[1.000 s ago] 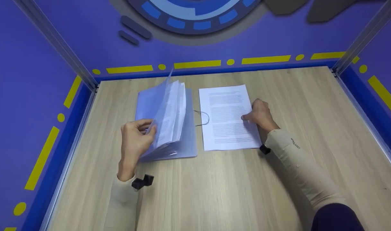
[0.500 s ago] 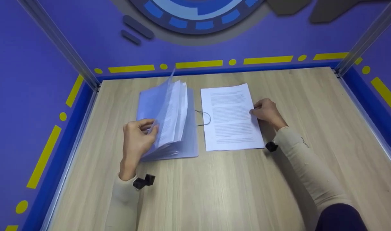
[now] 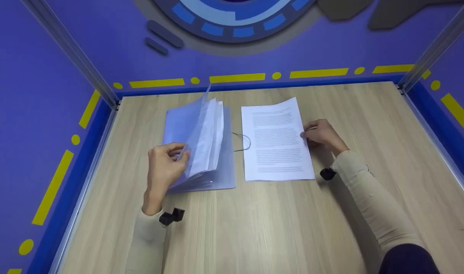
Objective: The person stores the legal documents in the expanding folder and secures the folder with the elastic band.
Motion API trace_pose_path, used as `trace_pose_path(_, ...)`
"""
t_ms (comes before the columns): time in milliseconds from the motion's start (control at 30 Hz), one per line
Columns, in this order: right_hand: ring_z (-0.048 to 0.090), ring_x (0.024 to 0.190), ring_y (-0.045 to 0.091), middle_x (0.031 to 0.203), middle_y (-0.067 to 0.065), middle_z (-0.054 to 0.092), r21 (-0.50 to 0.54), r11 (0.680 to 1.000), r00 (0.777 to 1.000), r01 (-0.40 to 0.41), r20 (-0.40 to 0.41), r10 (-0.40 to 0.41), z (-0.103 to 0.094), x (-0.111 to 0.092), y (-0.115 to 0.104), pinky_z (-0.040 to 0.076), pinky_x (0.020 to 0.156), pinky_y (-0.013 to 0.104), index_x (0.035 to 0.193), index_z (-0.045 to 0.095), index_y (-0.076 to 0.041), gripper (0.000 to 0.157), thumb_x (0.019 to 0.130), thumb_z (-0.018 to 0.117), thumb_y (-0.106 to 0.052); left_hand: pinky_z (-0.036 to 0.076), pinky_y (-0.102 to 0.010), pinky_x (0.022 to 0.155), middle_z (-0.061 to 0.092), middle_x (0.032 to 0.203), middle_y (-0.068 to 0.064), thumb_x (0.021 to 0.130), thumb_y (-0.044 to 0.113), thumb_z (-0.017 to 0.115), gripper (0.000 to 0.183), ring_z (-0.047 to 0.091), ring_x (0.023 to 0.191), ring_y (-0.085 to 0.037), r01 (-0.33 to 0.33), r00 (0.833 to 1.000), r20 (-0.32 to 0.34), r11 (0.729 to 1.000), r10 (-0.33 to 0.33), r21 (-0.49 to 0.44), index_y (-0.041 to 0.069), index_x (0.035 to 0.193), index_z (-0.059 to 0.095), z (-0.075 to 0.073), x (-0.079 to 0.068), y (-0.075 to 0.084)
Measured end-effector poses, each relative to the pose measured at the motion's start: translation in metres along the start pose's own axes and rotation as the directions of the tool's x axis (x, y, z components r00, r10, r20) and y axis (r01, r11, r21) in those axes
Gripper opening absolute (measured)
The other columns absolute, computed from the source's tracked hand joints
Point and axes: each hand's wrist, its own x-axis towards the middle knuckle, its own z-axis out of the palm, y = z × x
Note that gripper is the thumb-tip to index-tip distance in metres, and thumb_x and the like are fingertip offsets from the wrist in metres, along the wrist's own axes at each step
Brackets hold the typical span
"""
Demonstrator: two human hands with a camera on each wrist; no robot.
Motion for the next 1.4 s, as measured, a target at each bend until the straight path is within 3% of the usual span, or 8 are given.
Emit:
trace_pose_path(200,0.074,0.082,0.013,0.109,0.014,0.075,0.081,0.997,0.999,-0.018,0.047,0.014,-0.004,-0.001,0.002,0.061,0.071,0.028,0.127,0.066,0.005,0.032,0.099,0.068,-0.008,0.065,-0.051,0.083,0.081,0.104,-0.022,0.09,0.005,0.076,0.022,0.08,0.093,-0.036,0.05,0.998,0.037,0.998,-0.051,0.038,-0.005,0.109,0.082,0.001,-0.001,-0.001)
trace_pose_path(400,0.072,0.091,0.012,0.119,0.014,0.071,0.124,0.992,0.998,-0.026,0.062,0.019,-0.012,-0.005,-0.001,0.061,0.079,0.029,0.135,0.062,0.004,0.039,0.1,0.069,-0.013,0.063,-0.051,0.086,0.081,0.1,-0.021,0.091,0.007,0.075,0.022,0.079,0.091,-0.034,0.081,0.994,0.063,0.995,-0.085,0.066,-0.004,0.109,0.082,0.001,-0.002,0.001)
trace_pose_path(733,0.073,0.088,0.01,0.099,-0.005,0.076,0.264,0.965,0.996,-0.013,0.085,-0.01,-0.033,-0.021,0.0,0.061,0.078,0.03,0.143,0.057,0.003,0.048,0.102,0.07,-0.018,0.061,-0.049,0.083,0.082,0.094,-0.016,0.091,0.006,0.075,0.017,0.078,0.085,-0.03,0.054,0.998,0.037,0.996,-0.056,0.067,-0.002,0.104,0.084,-0.006,-0.002,0.002)
trace_pose_path(933,0.077,0.087,0.011,0.096,-0.006,0.079,0.352,0.936,0.993,0.0,0.109,-0.041,-0.041,-0.026,0.001,0.061,0.076,0.028,0.146,0.052,0.006,0.051,0.103,0.07,-0.015,0.061,-0.049,0.081,0.082,0.091,-0.016,0.092,0.005,0.074,0.015,0.079,0.083,-0.03,0.023,1.0,0.014,0.998,-0.024,0.061,-0.001,0.101,0.084,-0.01,-0.001,0.002)
trace_pose_path(1400,0.076,0.088,0.011,0.097,-0.004,0.078,0.399,0.917,0.99,-0.001,0.13,-0.055,-0.044,-0.032,-0.001,0.061,0.077,0.028,0.145,0.049,0.007,0.05,0.104,0.069,-0.015,0.06,-0.047,0.082,0.082,0.091,-0.016,0.092,0.005,0.075,0.015,0.078,0.083,-0.03,0.021,1.0,0.011,0.997,-0.022,0.072,-0.003,0.102,0.084,-0.015,-0.002,0.004)
